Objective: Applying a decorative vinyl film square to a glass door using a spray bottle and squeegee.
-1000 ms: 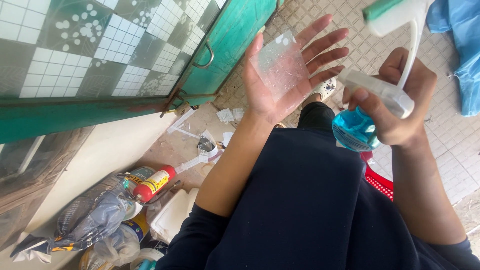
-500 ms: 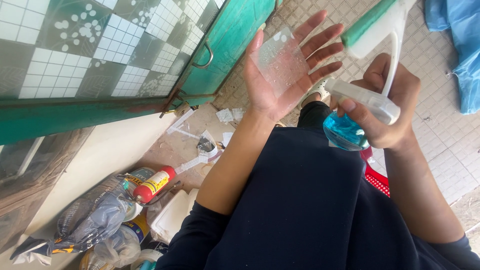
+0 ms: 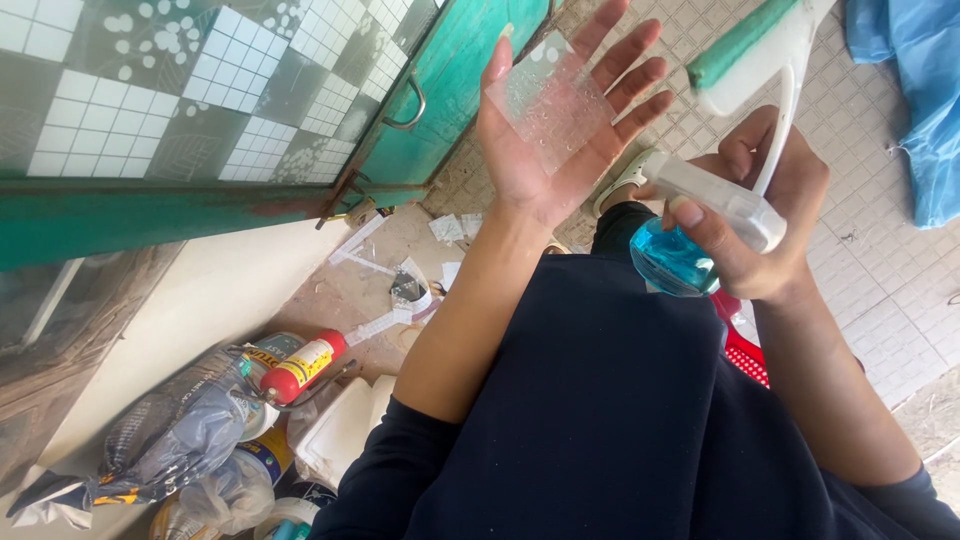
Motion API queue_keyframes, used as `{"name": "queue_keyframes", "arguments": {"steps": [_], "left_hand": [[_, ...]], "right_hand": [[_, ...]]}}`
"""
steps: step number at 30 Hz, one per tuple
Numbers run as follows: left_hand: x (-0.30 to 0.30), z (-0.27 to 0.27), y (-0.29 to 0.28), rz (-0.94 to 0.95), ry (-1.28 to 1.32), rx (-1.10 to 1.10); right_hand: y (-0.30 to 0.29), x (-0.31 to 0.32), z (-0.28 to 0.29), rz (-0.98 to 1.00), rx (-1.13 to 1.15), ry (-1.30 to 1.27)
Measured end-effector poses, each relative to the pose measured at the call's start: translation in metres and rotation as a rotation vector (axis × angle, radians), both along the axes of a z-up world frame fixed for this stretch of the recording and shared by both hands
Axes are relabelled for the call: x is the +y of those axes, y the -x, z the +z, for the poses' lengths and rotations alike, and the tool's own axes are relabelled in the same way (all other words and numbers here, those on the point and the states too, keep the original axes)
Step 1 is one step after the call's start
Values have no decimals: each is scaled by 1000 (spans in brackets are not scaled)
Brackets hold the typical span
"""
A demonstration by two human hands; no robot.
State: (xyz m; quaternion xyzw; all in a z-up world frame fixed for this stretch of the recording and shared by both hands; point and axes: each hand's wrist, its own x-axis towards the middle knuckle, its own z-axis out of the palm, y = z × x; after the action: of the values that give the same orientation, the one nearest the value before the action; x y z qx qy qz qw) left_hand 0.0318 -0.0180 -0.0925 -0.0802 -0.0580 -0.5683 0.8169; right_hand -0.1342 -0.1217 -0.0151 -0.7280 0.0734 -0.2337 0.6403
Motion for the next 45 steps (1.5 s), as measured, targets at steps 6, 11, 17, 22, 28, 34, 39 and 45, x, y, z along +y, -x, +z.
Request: {"name": "queue_keyframes", "arguments": {"steps": [6,11,17,22,28,34,39,45], "left_hand": [[6,24,-3,64,-137,-82],[18,17,-13,116,-320,-125],[31,1,-23,180,-361,-69],[36,-6,-28,184,-491,-49],[31,-21,-28,136,-580,-89],[24,-26,-25,75,-606,-81],[22,-29,-27,26,-672,-87],[10,-30,-23,-1,-843,-118]], "right_hand": [[1,-7,-6,-116,-79,142],[26,-25,-29,-285,19,144],[62,-52,-95,-480,45,251],[98,-63,-158,-790,268,245],[164,-72,-256,-1197,507,283],[231,-64,-320,-1440,889,274],[267,-46,-349,-1535,996,177],[295,-21,-386,-1516,1142,15]]}}
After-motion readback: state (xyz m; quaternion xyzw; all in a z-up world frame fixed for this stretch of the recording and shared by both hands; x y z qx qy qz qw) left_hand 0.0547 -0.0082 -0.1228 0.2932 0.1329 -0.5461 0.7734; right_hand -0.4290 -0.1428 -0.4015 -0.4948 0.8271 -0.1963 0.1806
